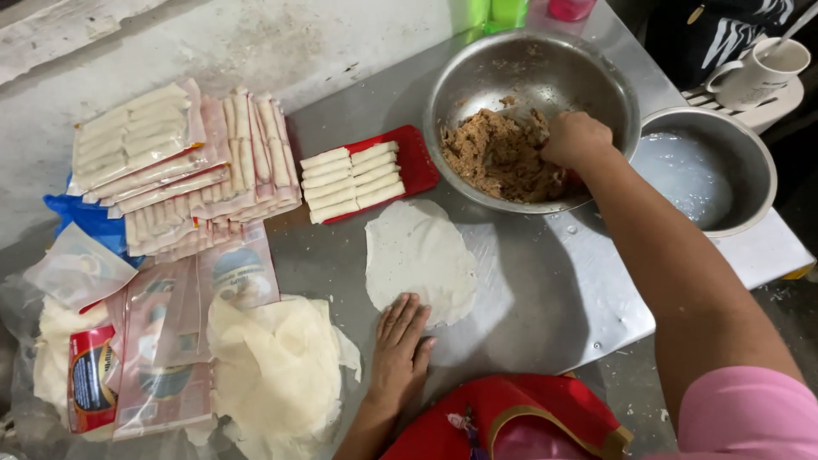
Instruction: A person is manually wrapping spring rolls by placing filling on wrappers, rolling them, and stacking them in a tray.
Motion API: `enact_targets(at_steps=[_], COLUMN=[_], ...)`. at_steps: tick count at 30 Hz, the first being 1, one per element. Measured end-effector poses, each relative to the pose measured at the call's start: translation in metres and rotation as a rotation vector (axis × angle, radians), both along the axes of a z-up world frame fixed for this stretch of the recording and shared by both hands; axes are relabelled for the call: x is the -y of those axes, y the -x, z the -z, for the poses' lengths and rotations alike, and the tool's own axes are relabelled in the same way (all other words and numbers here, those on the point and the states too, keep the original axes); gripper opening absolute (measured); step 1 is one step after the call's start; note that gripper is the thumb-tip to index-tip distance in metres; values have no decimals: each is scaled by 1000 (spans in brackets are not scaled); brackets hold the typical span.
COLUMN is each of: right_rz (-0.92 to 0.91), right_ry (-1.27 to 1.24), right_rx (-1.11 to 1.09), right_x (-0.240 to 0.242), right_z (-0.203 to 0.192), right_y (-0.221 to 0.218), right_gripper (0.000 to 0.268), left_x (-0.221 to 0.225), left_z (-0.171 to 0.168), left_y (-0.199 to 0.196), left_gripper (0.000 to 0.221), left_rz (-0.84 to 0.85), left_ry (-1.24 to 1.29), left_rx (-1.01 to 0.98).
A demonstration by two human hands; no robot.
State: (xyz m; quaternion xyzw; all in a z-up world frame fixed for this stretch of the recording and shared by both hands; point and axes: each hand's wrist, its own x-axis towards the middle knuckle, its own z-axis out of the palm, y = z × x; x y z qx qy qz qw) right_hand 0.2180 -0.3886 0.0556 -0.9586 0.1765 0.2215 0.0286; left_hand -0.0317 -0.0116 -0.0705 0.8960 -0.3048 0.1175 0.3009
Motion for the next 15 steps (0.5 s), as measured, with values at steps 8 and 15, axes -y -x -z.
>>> enact_targets(at_steps=[8, 15], right_rz=[-183, -282], right_ry=[272, 6], right_rx=[-53, -217], right_x=[-5, -16], right_z=[-43, -68], right_y=[29, 47], right_gripper=[32, 48], left_x=[6, 7], left_z=[-10, -12], left_y=[-6, -9], left_gripper=[37, 31], left_rz=[-28, -72], left_ry=[118, 173], left_rx=[30, 83])
